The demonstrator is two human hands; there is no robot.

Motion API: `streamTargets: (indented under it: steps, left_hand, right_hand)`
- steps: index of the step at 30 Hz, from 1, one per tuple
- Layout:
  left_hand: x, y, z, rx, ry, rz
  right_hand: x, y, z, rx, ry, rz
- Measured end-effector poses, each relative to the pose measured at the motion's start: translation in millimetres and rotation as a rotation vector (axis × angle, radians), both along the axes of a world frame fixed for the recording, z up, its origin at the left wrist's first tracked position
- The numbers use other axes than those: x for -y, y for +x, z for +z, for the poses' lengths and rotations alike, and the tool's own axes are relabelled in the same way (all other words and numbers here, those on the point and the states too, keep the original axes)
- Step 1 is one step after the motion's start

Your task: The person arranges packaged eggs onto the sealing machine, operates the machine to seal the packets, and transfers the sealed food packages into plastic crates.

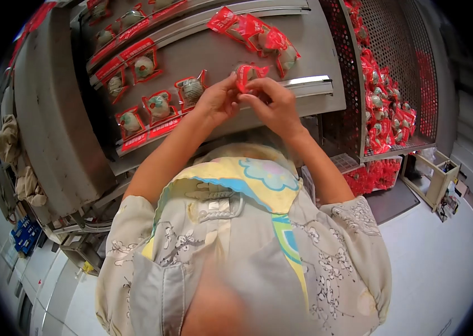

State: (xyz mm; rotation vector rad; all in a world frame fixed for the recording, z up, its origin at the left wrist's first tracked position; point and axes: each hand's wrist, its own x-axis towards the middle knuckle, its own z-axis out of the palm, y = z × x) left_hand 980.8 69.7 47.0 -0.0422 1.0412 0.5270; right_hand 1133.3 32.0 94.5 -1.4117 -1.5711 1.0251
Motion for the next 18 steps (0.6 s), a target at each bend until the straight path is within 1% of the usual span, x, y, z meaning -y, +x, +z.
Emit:
streamTargets:
  steps: [2,3,4,6,8,9,12,13,16,17,18]
  left_hand:
    - [1.6,-0.2,4.6,-0.054,-0.020,-0.005]
    - [1.6,-2.3,6.0,-0.067,-0.022,-0.023]
    - [1.9,-2.7,8.5,-0.081,-0.024,-0.041]
    - [1.5,-0.8,10.8,-0.164,-0.025,-0.105]
    - [0.6,-2.0,1.5,-0.208,-0.001,-0.188]
    - [0.6,-3.2,1.9,-0.186,0.024,-0.192]
    - [-2.2,-6.5,5.9,-0.138,0.075,-0.219]
    - [-4.7,-6.6,10.3,-0.132,0.076,-0.240]
    - [-8.4,-14.0,7.3,-0.085,0.117,-0.309]
    - [-9.9,-17.9,5.3,-0.065,0.139,-0.329]
    - [-12.3,-20.7,9.0,-0.160,0.239,-0.385]
  right_hand:
    - [4.9,17.6,-12.0,-0.257,-0.116,-0.251]
    - [-3.2,34.4,-24.2,-0.225,-0.199,-0.347]
    - [-12.9,45.7,-22.6,-0.400,-0.380,-0.356]
    - [-37.9,64.4,-26.0,-0.509,-0.895,-0.240]
    - [-58.8,66.6,-33.3,-0.398,-1.057,-0.096]
    - [-66.1,65.8,-35.5,-0.341,-1.136,-0.020]
    - [-83.3,63.7,-33.7,-0.105,-1.147,0.281]
    - [-85.0,62.3,-32.2,-0.126,-1.156,0.327]
    - [-82.9,62.6,-45.1,-0.385,-1.222,0.288]
    - [-82.7,63.6,-47.3,-0.431,-1.213,0.280]
    - [-82.1,64.8,-49.0,-0.475,-1.205,0.273]
